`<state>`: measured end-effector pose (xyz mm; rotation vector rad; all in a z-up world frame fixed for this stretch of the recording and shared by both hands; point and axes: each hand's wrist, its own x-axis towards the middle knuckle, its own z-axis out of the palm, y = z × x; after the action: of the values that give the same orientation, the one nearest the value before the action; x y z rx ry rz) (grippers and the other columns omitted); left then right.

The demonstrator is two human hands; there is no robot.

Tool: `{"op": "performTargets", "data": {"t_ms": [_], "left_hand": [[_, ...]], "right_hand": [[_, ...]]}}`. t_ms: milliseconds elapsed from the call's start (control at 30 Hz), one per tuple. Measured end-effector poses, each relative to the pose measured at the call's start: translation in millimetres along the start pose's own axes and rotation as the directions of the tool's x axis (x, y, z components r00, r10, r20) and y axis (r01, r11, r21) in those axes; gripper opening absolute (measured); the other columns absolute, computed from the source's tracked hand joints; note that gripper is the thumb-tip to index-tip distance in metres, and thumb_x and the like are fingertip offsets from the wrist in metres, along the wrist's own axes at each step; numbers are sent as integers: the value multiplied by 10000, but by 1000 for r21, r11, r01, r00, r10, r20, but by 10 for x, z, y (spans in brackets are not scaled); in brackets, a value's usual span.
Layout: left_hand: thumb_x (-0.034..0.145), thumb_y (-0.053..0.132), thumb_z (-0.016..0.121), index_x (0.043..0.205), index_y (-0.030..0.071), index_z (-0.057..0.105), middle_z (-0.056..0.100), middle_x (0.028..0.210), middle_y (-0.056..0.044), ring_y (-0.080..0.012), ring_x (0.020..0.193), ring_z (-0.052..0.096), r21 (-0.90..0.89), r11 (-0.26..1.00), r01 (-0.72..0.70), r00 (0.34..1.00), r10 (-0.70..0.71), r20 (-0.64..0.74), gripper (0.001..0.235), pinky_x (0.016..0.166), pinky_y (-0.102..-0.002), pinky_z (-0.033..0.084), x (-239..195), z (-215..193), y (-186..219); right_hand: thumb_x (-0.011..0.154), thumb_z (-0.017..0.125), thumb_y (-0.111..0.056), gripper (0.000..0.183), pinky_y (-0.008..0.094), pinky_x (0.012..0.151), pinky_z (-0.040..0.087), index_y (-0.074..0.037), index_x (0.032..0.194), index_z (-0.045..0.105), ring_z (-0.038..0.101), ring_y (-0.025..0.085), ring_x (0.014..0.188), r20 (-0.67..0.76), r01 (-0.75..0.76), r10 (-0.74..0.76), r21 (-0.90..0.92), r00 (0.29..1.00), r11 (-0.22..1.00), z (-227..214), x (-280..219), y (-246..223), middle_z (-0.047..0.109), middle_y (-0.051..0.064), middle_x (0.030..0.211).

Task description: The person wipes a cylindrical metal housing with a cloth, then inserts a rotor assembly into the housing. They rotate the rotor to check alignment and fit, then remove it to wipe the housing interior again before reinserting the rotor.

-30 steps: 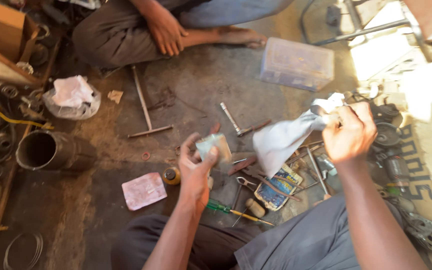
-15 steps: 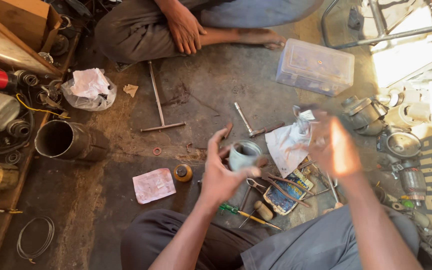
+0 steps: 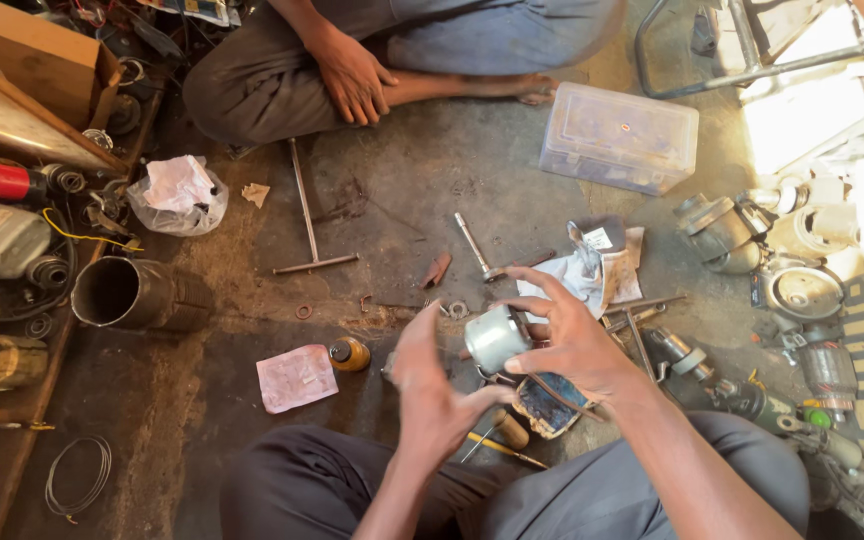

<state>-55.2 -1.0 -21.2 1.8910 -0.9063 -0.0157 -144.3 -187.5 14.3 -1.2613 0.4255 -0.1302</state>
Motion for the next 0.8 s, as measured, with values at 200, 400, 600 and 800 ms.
{"op": "performTargets", "data": {"t_ms": [200,400,600,800], "left_hand": [[611,285,961,1417,28,463,502,1403,-181,-335,1330,483,-13,731,683,720,-675,-163,981,1105,-438,385,-335,-50,-229],[708,267,874,1328,55,600,716,1254,-110,-227,1175,694,-168,763,624,754,-645,-128,711,999,-358,517,-397,9,-177],[732,221,862,1424,34,516,666,1331,-51,-166,1175,650,-715,574,399,912,-330,244,796,971,-332,519,-303,-24,-46],[782,171,912,1424,-112,591,694,1147,-150,-153,997,659,-772,311,554,829,-291,477,771,910,-286,552,-339,-112,-118]], "right_hand": [[523,695,130,1056,428,947,580,-73,1514,392,642,333,1189,74,42,-80,423,994,905,-171,-59,-70,601,182,1303],[569,682,120,1025,420,935,556,-44,1538,393,626,341,1241,114,126,-191,424,975,897,-223,-144,-100,594,192,1337],[600,734,186,989,467,1028,556,-84,1481,372,610,349,1280,263,134,-184,197,947,971,-118,-137,66,608,224,1356],[660,720,235,920,482,1075,538,-108,1445,385,506,378,1439,324,168,-179,62,929,984,42,-168,156,591,256,1403]]}}
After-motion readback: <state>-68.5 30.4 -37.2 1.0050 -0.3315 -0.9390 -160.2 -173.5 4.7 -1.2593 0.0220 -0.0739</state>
